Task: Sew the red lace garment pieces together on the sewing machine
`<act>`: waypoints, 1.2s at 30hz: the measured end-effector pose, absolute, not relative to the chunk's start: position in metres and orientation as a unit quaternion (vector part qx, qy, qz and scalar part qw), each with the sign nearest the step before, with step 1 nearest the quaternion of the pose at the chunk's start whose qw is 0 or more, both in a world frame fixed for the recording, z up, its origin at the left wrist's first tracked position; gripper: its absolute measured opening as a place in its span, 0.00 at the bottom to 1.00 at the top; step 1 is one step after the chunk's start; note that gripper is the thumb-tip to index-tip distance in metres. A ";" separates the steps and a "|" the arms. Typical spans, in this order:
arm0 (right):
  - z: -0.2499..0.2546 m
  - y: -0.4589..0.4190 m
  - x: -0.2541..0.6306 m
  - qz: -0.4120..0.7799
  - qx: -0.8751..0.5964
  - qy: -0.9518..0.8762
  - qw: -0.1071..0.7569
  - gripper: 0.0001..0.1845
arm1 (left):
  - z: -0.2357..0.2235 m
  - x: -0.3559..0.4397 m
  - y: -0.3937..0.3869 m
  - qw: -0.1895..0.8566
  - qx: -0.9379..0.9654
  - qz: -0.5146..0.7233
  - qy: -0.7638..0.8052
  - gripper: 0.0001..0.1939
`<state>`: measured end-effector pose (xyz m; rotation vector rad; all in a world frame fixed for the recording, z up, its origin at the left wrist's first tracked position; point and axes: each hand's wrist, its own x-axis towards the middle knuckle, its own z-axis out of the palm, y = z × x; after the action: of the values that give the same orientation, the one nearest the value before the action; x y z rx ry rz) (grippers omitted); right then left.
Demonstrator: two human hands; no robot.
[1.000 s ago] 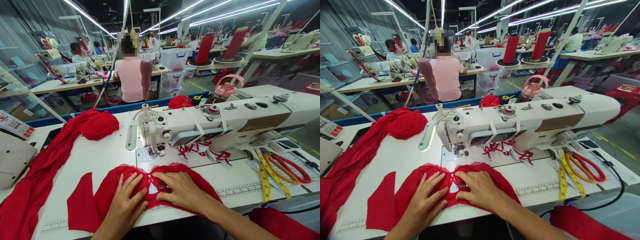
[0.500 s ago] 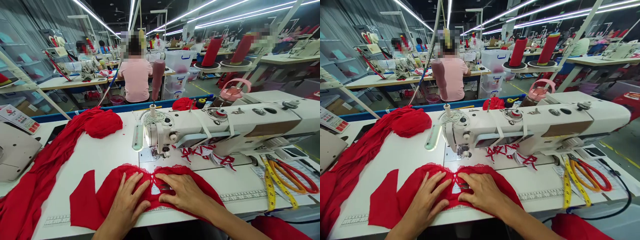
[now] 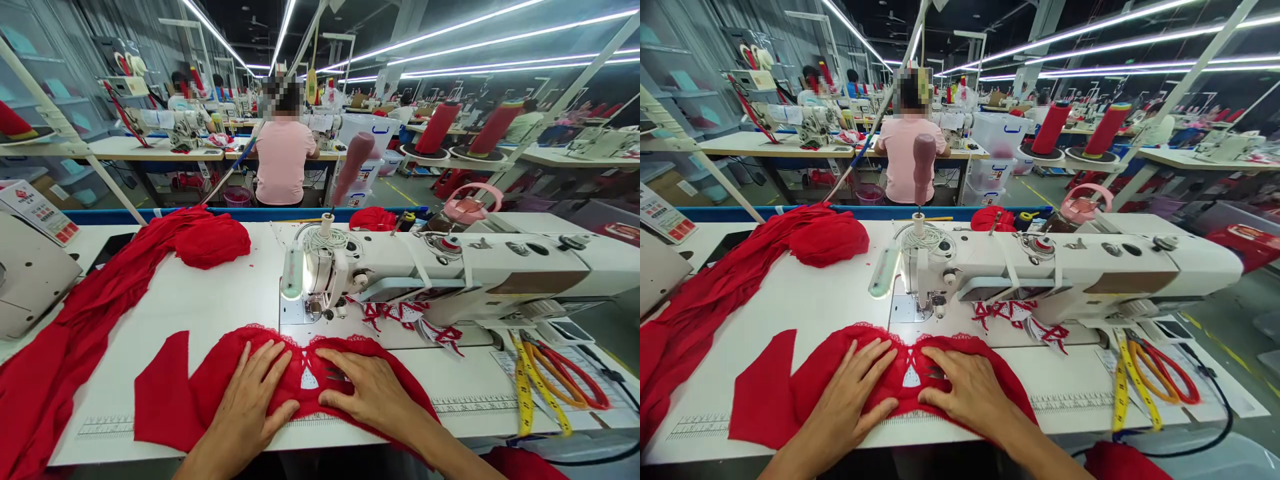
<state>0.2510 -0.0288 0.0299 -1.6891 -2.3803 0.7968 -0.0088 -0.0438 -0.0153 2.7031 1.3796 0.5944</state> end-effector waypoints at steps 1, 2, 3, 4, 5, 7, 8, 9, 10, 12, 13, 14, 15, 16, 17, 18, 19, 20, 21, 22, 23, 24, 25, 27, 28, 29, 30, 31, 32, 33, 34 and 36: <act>0.030 -0.029 0.251 0.264 -0.558 -0.785 0.059 0.33 | -0.016 -0.009 -0.044 0.025 0.872 0.194 0.449 0.33; 0.031 -0.029 0.251 0.265 -0.558 -0.784 0.059 0.33 | -0.016 -0.009 -0.044 0.026 0.871 0.195 0.450 0.33; 0.031 -0.029 0.252 0.267 -0.558 -0.784 0.059 0.33 | -0.016 -0.009 -0.043 0.026 0.871 0.195 0.451 0.33; 0.031 -0.029 0.252 0.269 -0.558 -0.783 0.058 0.33 | -0.017 -0.009 -0.043 0.027 0.871 0.195 0.450 0.34; 0.031 -0.029 0.252 0.270 -0.558 -0.783 0.056 0.33 | -0.017 -0.010 -0.043 0.027 0.871 0.196 0.450 0.33; 0.030 -0.029 0.252 0.271 -0.560 -0.781 0.053 0.34 | -0.016 -0.010 -0.042 0.026 0.871 0.198 0.449 0.34; 0.030 -0.029 0.252 0.272 -0.560 -0.781 0.051 0.35 | -0.016 -0.010 -0.042 0.026 0.871 0.198 0.449 0.34; 0.030 -0.028 0.252 0.273 -0.561 -0.780 0.050 0.35 | -0.015 -0.010 -0.042 0.026 0.872 0.196 0.449 0.34; 0.031 -0.028 0.252 0.274 -0.561 -0.780 0.048 0.35 | -0.015 -0.010 -0.042 0.026 0.872 0.194 0.448 0.34; 0.032 -0.028 0.252 0.278 -0.560 -0.779 0.047 0.34 | -0.014 -0.009 -0.042 0.026 0.876 0.183 0.446 0.33; 0.032 -0.028 0.252 0.281 -0.559 -0.779 0.046 0.34 | -0.014 -0.009 -0.042 0.024 0.878 0.177 0.444 0.33; 0.033 -0.028 0.252 0.285 -0.557 -0.778 0.045 0.34 | -0.014 -0.009 -0.043 0.021 0.880 0.174 0.442 0.33; 0.033 -0.027 0.253 0.289 -0.556 -0.778 0.045 0.34 | -0.014 -0.009 -0.043 0.017 0.881 0.172 0.441 0.33; 0.033 -0.027 0.253 0.292 -0.555 -0.778 0.045 0.34 | -0.015 -0.009 -0.043 0.012 0.882 0.172 0.439 0.33; 0.033 -0.027 0.253 0.293 -0.553 -0.778 0.047 0.33 | -0.015 -0.009 -0.043 0.007 0.883 0.175 0.436 0.32; 0.032 -0.027 0.253 0.292 -0.551 -0.780 0.051 0.33 | -0.015 -0.009 -0.043 0.002 0.884 0.179 0.432 0.31; 0.031 -0.028 0.253 0.287 -0.548 -0.783 0.058 0.31 | -0.014 -0.008 -0.044 -0.001 0.885 0.186 0.426 0.30; 0.030 -0.028 0.252 0.278 -0.545 -0.788 0.069 0.29 | -0.013 -0.008 -0.044 -0.003 0.887 0.195 0.418 0.28; 0.029 -0.028 0.252 0.265 -0.539 -0.795 0.083 0.26 | -0.011 -0.008 -0.044 -0.004 0.889 0.207 0.408 0.26; 0.028 -0.028 0.251 0.249 -0.530 -0.805 0.097 0.23 | -0.009 -0.007 -0.044 -0.004 0.891 0.221 0.397 0.25; 0.026 -0.028 0.249 0.231 -0.515 -0.818 0.110 0.20 | -0.007 -0.006 -0.044 -0.002 0.893 0.233 0.386 0.23; 0.025 -0.027 0.247 0.211 -0.497 -0.833 0.120 0.18 | -0.005 -0.004 -0.043 0.001 0.894 0.246 0.375 0.21; 0.024 -0.027 0.245 0.188 -0.475 -0.850 0.127 0.17 | -0.003 -0.003 -0.043 0.005 0.895 0.256 0.365 0.20; 0.020 -0.025 0.240 0.127 -0.429 -0.884 0.135 0.17 | -0.002 0.000 -0.043 0.013 0.899 0.264 0.348 0.17; 0.017 -0.024 0.238 0.097 -0.409 -0.897 0.138 0.17 | -0.003 0.002 -0.043 0.016 0.902 0.263 0.343 0.15; 0.014 -0.024 0.236 0.072 -0.393 -0.906 0.141 0.17 | -0.005 0.004 -0.043 0.017 0.904 0.258 0.340 0.14; 0.011 -0.023 0.235 0.053 -0.382 -0.911 0.144 0.16 | -0.007 0.005 -0.044 0.015 0.905 0.253 0.341 0.13; 0.009 -0.022 0.234 0.041 -0.373 -0.915 0.147 0.16 | -0.009 0.006 -0.044 0.008 0.905 0.249 0.346 0.12; 0.006 -0.021 0.233 0.035 -0.368 -0.917 0.150 0.15 | -0.011 0.006 -0.044 -0.002 0.902 0.250 0.351 0.12; 0.003 -0.021 0.233 0.030 -0.363 -0.919 0.153 0.14 | -0.012 0.006 -0.044 -0.016 0.900 0.257 0.353 0.11; 0.002 -0.021 0.233 0.024 -0.357 -0.921 0.156 0.14 | -0.013 0.006 -0.044 -0.033 0.897 0.266 0.352 0.10; -0.001 -0.020 0.233 0.013 -0.347 -0.924 0.163 0.13 | -0.012 0.004 -0.043 -0.059 0.894 0.284 0.341 0.08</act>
<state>0.2333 -0.0203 -0.0008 -0.9901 -2.6346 0.0362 0.0040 -0.0433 -0.0120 2.9197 1.1135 0.9256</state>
